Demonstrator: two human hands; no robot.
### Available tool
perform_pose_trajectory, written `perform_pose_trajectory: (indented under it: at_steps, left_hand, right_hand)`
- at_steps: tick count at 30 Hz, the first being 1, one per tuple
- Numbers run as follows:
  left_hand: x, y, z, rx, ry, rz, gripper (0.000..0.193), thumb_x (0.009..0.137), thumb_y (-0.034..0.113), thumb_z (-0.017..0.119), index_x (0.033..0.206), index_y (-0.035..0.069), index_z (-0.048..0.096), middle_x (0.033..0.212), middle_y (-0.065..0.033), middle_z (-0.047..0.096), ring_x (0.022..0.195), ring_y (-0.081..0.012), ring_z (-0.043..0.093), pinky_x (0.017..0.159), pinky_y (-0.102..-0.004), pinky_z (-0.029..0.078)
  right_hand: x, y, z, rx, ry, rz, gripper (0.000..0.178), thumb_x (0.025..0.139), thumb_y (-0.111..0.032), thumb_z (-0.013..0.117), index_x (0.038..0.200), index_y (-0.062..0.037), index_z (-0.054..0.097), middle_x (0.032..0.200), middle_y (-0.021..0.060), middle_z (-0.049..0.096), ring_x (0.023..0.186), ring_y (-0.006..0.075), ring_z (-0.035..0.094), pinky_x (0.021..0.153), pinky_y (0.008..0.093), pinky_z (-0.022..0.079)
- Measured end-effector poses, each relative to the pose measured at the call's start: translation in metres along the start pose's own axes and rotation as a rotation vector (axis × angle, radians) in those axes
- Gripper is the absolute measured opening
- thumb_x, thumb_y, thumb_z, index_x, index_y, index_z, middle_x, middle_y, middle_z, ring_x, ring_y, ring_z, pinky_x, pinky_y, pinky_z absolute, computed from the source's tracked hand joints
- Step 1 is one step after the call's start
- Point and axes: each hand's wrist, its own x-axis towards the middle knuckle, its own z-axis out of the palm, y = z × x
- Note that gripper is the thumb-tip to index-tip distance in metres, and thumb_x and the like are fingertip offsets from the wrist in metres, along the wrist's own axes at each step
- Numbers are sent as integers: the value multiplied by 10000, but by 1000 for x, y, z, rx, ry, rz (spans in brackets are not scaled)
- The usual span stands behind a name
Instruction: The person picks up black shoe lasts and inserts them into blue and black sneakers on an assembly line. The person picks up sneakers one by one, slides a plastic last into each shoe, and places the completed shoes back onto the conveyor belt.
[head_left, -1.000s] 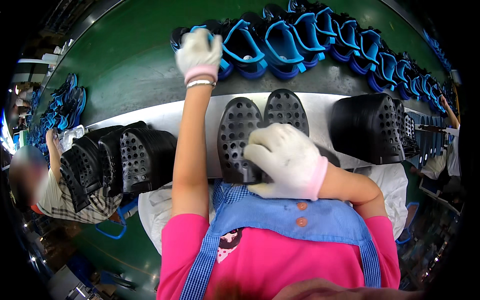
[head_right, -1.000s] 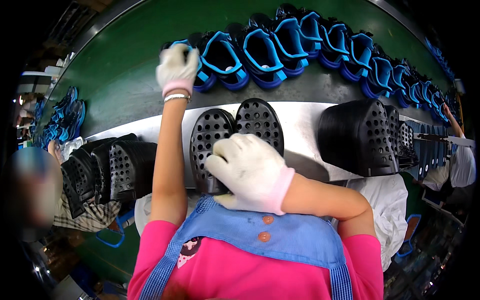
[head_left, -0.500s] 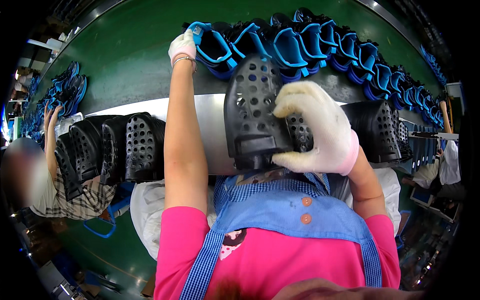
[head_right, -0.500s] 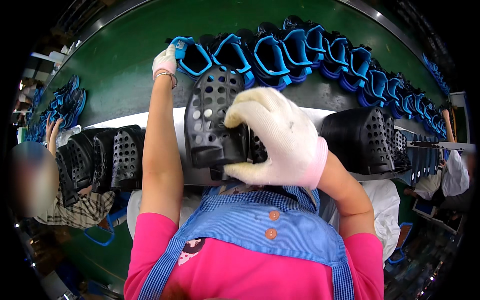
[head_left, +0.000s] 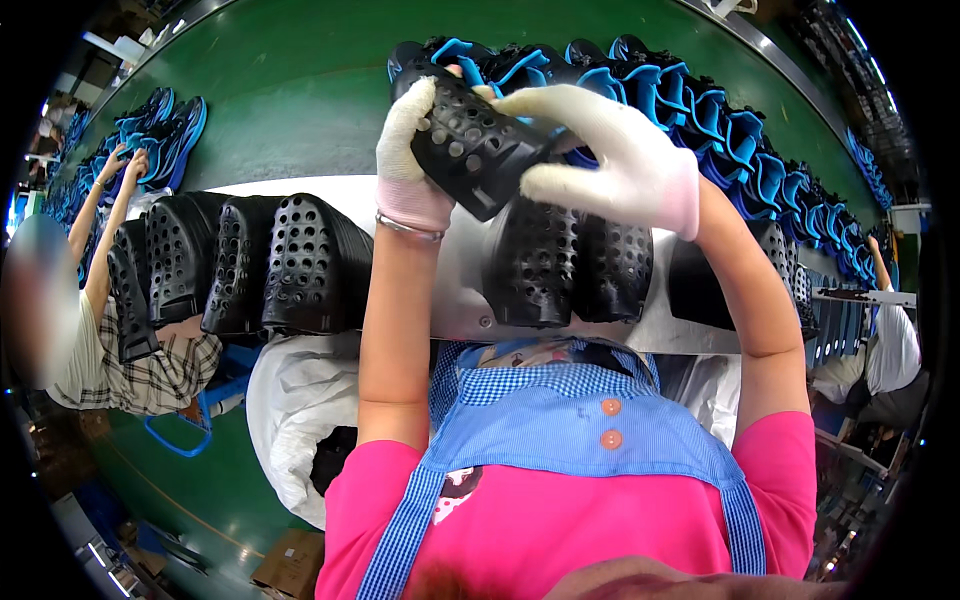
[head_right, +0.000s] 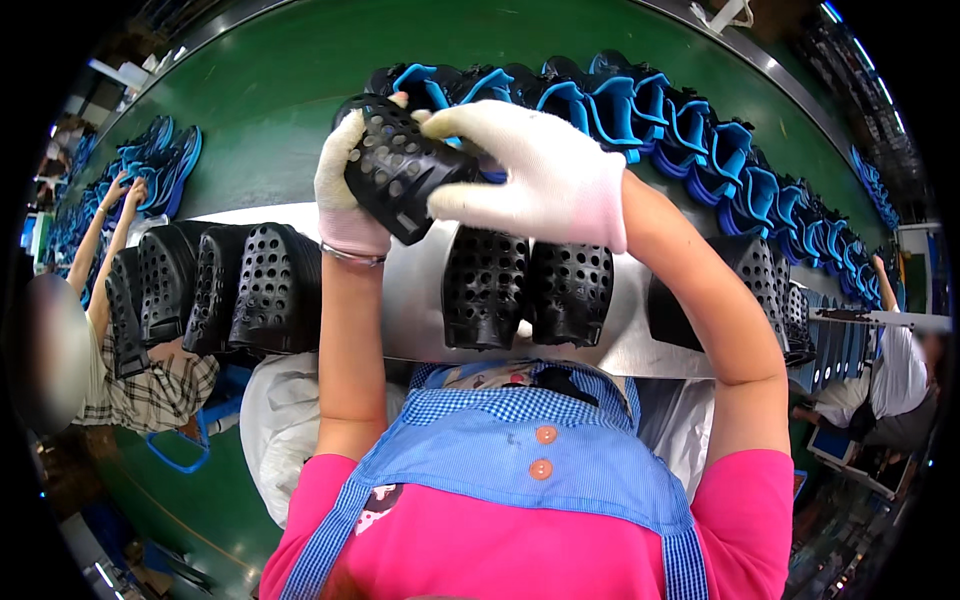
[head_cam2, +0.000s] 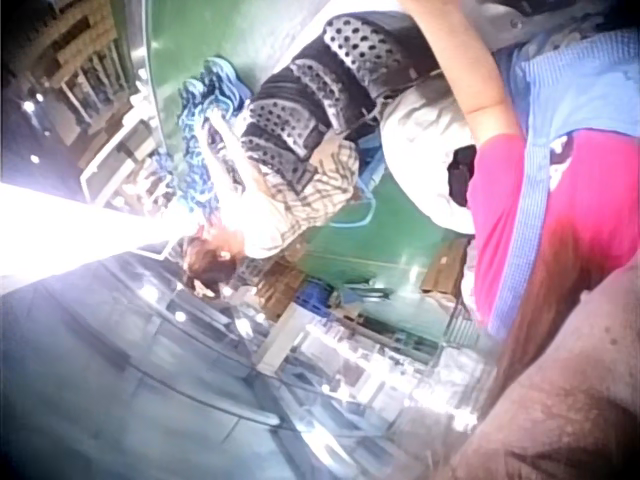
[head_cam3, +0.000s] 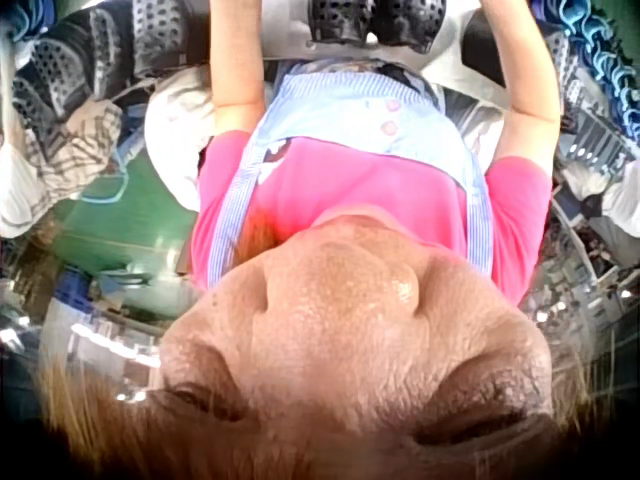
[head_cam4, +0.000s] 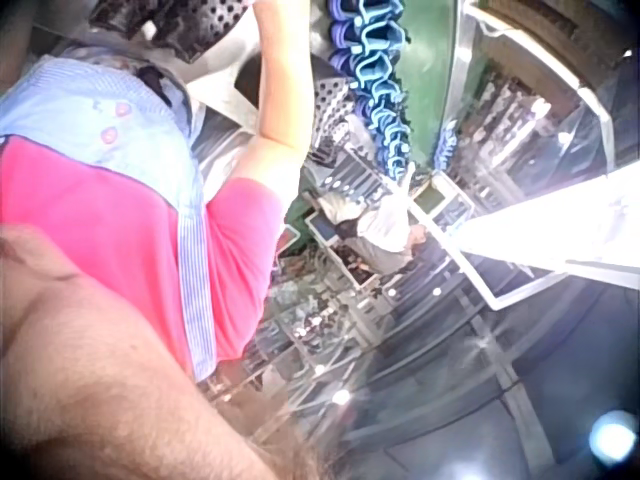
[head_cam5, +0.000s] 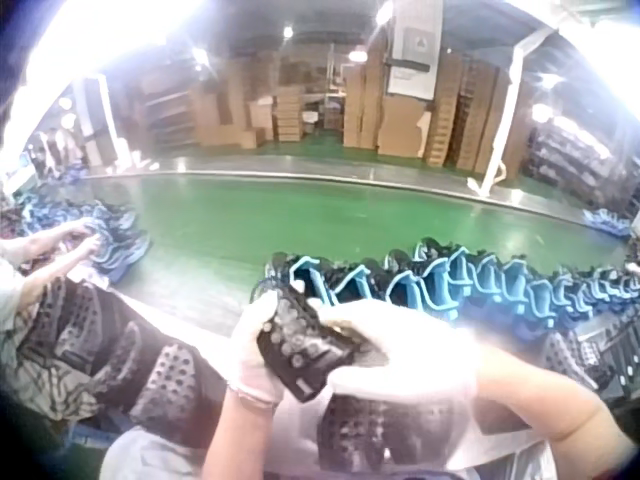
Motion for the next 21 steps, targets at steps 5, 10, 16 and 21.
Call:
perform_pose_trajectory:
  at_steps: [5, 10, 16, 21]
  left_hand:
    - [13, -7, -10, 21, 270, 249, 381, 866, 315, 622, 1112, 42, 521, 947, -137, 608, 873, -273, 620, 761, -408, 552]
    - [40, -24, -30, 162, 414, 497, 301, 834, 334, 648, 983, 89, 560, 831, -63, 589, 720, -197, 613, 664, -365, 550]
    - [56, -25, -47, 265, 627, 266, 449, 889, 401, 593, 1132, 25, 565, 926, -52, 610, 770, -145, 589, 689, -286, 501]
    - [41, -37, -81, 1111, 639, 376, 339, 878, 262, 536, 1053, -12, 632, 1056, -163, 624, 919, -283, 618, 833, -361, 491]
  right_hand:
    - [21, 5, 18, -236, -100, 241, 531, 802, -464, 622, 992, 31, 615, 881, 221, 646, 838, 352, 645, 740, 400, 509]
    - [40, 19, 33, -359, -158, 338, 506, 786, -452, 594, 894, 42, 615, 795, 216, 647, 762, 351, 654, 710, 416, 518]
    - [63, 44, 32, -514, -275, 327, 493, 795, -470, 554, 776, 18, 622, 722, 202, 643, 734, 339, 657, 709, 405, 522]
    - [97, 72, -5, -397, -448, 462, 564, 786, -528, 579, 888, 16, 687, 704, 199, 631, 704, 281, 638, 698, 371, 498]
